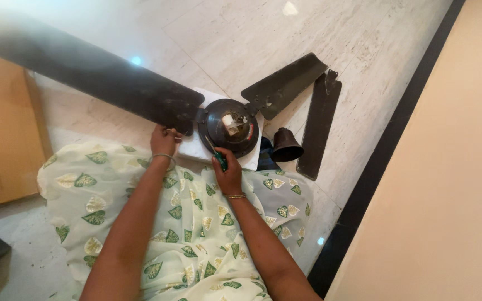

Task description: The person assembles a ceiling fan by attaching blades to the motor housing using a screwdriver. They pick up each blade, align it with the mounting bracket, insert screws, and tighten them. The process is repeated for multiple blades.

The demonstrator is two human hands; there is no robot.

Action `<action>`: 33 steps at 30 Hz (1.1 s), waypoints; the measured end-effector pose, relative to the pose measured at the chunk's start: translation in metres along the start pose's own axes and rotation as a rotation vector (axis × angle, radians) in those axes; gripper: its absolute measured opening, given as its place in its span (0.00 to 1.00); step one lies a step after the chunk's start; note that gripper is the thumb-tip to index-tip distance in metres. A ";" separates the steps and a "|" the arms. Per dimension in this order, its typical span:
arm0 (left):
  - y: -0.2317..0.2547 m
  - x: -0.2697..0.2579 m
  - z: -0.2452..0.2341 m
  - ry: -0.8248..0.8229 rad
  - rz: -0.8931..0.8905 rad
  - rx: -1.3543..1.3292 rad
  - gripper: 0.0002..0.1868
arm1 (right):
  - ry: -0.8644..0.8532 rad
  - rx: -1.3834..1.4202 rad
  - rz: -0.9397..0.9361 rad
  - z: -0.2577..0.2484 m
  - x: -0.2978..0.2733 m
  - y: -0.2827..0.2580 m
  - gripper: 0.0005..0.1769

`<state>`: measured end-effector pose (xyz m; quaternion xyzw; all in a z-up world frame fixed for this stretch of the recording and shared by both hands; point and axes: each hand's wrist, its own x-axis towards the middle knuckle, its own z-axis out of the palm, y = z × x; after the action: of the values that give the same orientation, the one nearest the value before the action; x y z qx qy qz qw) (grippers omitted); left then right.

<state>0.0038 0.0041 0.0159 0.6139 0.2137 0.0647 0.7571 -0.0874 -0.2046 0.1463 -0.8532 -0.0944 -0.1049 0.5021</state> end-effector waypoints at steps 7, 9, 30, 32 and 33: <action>-0.007 0.003 0.002 0.008 -0.048 0.003 0.11 | 0.007 -0.004 0.003 0.000 0.000 0.001 0.15; -0.004 0.003 0.002 0.010 -0.060 0.047 0.11 | 0.003 -0.001 0.009 0.001 0.002 0.002 0.15; -0.006 -0.060 0.028 0.022 0.028 0.189 0.52 | 0.207 0.183 0.045 -0.010 0.006 0.038 0.16; -0.008 -0.063 0.031 -0.008 0.111 0.316 0.57 | 0.245 0.047 0.051 -0.018 0.021 0.038 0.14; -0.008 -0.063 0.032 -0.023 0.102 0.304 0.59 | 0.258 -0.018 0.094 -0.022 0.031 0.038 0.12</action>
<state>-0.0420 -0.0491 0.0285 0.7322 0.1810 0.0628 0.6536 -0.0488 -0.2403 0.1332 -0.8405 0.0121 -0.1908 0.5069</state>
